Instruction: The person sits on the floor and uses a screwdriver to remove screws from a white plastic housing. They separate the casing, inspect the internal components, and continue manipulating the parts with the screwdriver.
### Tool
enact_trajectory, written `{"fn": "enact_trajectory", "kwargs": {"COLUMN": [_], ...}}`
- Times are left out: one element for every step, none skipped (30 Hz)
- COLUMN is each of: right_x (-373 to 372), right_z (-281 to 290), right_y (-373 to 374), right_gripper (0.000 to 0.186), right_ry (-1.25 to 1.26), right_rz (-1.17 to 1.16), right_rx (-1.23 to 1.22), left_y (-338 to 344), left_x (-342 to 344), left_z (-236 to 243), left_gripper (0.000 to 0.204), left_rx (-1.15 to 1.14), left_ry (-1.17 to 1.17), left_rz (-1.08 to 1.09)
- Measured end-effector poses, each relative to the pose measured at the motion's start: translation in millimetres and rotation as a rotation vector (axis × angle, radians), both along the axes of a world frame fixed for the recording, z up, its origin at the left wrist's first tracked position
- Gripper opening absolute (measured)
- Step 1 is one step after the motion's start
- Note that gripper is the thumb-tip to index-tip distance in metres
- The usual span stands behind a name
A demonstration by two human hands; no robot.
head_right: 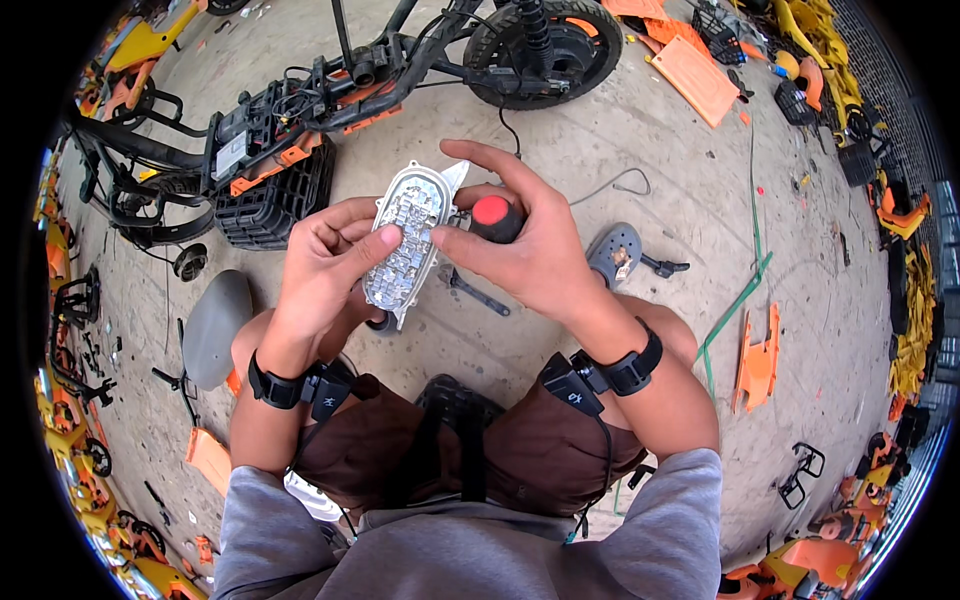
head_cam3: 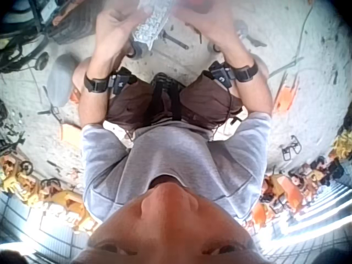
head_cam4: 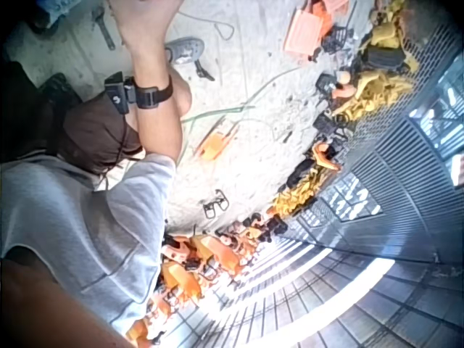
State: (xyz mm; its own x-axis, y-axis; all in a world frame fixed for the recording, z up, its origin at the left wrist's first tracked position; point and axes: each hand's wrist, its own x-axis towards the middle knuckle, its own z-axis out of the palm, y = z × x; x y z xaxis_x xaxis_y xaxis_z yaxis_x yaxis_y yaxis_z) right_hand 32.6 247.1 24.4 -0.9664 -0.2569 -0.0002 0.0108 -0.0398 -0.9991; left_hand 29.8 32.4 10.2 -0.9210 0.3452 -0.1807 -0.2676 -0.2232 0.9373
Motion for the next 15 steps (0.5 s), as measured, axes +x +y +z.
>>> {"fn": "enact_trajectory", "kwargs": {"right_x": [0.2,0.1,-0.1,-0.2,-0.2,-0.1,0.0,0.0,0.1,0.1,0.0,-0.2,-0.3,-0.4,-0.6], "right_z": [0.3,0.2,-0.3,-0.7,-0.4,0.4,1.2,2.2,3.4,4.5,5.2,5.6,5.8,5.7,5.4], "right_y": [-0.6,-1.1,-1.5,-1.8,-2.5,-3.4,-3.9,-3.7,-3.2,-3.2,-3.6,-4.3,-4.6,-4.7,-4.9], "right_gripper": [0.064,0.064,0.064,0.064,0.064,0.063,0.063,0.062,0.062,0.061,0.061,0.061,0.061,0.061,0.061], "right_ry": [-0.006,0.003,0.013,0.021,0.018,0.015,0.011,-0.008,-0.028,-0.047,-0.057,-0.066,-0.076,-0.076,-0.075], "right_rz": [0.0,-0.003,-0.006,-0.009,-0.011,-0.013,-0.014,-0.007,0.0,0.008,0.009,0.01,0.01,0.008,0.007], "right_rx": [0.002,0.016,0.03,0.045,0.04,0.036,0.031,0.023,0.015,0.007,0.005,0.004,0.002,-0.002,-0.006], "left_y": [-0.6,-1.1,-1.5,-1.5,-1.4,-1.2,-0.7,0.1,0.5,0.1,-0.3,-0.9,-1.0,-1.3,-1.3], "left_x": [0.0,-0.1,-0.2,-0.1,0.1,0.2,0.4,0.8,1.0,0.9,0.5,0.2,-0.3,-0.8,-1.1], "left_z": [-1.0,-3.1,-4.1,-3.7,-2.7,-2.0,-1.9,-1.8,-1.9,-3.4,-6.5,-8.6,-9.3,-9.8,-10.0], "left_gripper": [0.028,0.028,0.028,0.029,0.029,0.029,0.029,0.029,0.029,0.029,0.029,0.029,0.029,0.029,0.029], "left_rx": [-0.001,-0.002,-0.003,-0.012,-0.022,-0.032,-0.037,-0.042,-0.048,-0.041,-0.035,-0.029,-0.031,-0.033,-0.034], "left_ry": [0.012,0.023,0.035,0.036,0.036,0.037,0.036,0.035,0.034,0.041,0.049,0.056,0.06,0.065,0.069], "left_rz": [-0.002,-0.005,-0.007,-0.009,-0.011,-0.013,-0.014,-0.014,-0.014,-0.018,-0.022,-0.026,-0.032,-0.038,-0.043]}}
